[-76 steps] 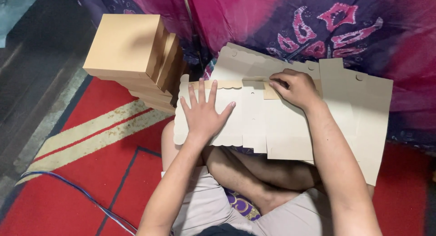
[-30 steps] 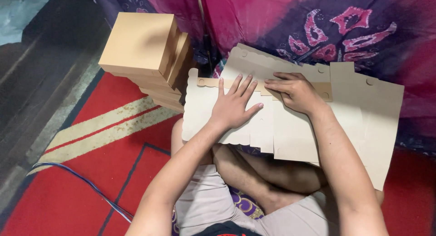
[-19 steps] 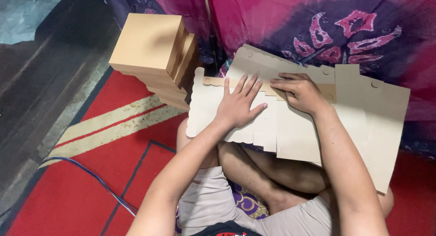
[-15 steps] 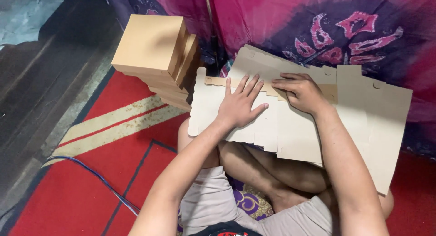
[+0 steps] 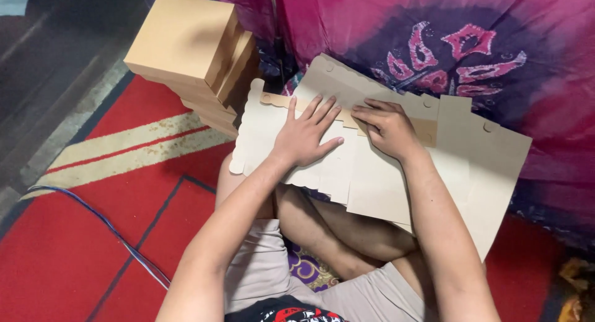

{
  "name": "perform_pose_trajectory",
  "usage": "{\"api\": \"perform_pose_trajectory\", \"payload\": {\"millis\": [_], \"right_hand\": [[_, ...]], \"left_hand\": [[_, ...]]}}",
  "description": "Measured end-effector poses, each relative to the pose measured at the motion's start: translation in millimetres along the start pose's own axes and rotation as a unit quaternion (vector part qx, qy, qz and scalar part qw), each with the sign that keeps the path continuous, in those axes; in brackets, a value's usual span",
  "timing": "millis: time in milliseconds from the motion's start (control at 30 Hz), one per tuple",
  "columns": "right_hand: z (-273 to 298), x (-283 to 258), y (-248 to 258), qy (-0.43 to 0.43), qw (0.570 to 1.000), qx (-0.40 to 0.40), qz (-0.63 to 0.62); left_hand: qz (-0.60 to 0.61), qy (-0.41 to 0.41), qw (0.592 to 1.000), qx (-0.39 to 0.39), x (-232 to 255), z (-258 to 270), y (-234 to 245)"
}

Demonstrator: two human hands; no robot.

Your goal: The person organizes previously folded cardboard boxes by aligning them into a stack, then folds a flat cardboard sheet into a box structure by hand, pressing and flipping it to smoothen the folds.

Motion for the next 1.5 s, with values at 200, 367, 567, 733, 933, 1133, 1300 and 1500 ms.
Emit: {"api": "perform_pose_trajectory", "payload": {"millis": [200,367,567,733,933,1133,1300,1500], "right_hand": [[-0.1,0.2,-1.0,0.007,1.0,0.002,0.005],[-5.5,-5.1,10.2,0.006,1.0,0.0,-0.026],[-4.9,-17.1,16.1,-0.028,0.997,-0.003,-0.066],[-10.5,-14.9,23.4,-0.025,0.996,-0.013,-0.081],[-15.7,-16.6,31.8,-0.031,0.997,-0.055,-0.053],[-13.1,-16.1,33.0,-0.01,0.997,-0.071,-0.03],[-9.8,-17.0,27.9,-0.006,0.998,-0.061,-0.005],[-5.0,-15.4,24.8,0.007,0.998,-0.061,0.026]], "left_hand": [[-0.001,0.005,1.0,-0.007,-1.2,-1.2,-3.9],[-0.008,-0.002,1.0,-0.001,0.9,-3.0,0.8],[-0.01,-0.017,1.0,-0.021,1.2,1.4,6.6],[-0.02,-0.045,0.998,-0.029,-4.7,-6.4,8.0],[-0.153,-0.146,0.977,-0.018,-19.4,-32.3,1.3],[-0.082,-0.216,0.972,-0.03,-32.5,-45.9,-12.7],[-0.063,-0.204,0.976,-0.029,-28.2,-43.6,-6.8],[-0.047,-0.187,0.981,-0.039,-26.1,-43.4,-5.7]]}}
Point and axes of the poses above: each hand's wrist, its own z-axis away from the middle knuckle, its own y-axis out of the back of the hand, x = y × z, the point moved 1 cm from there along -z, towards the middle knuckle, and after that the axes turned 3 degrees about y, right-handed, at the moved point
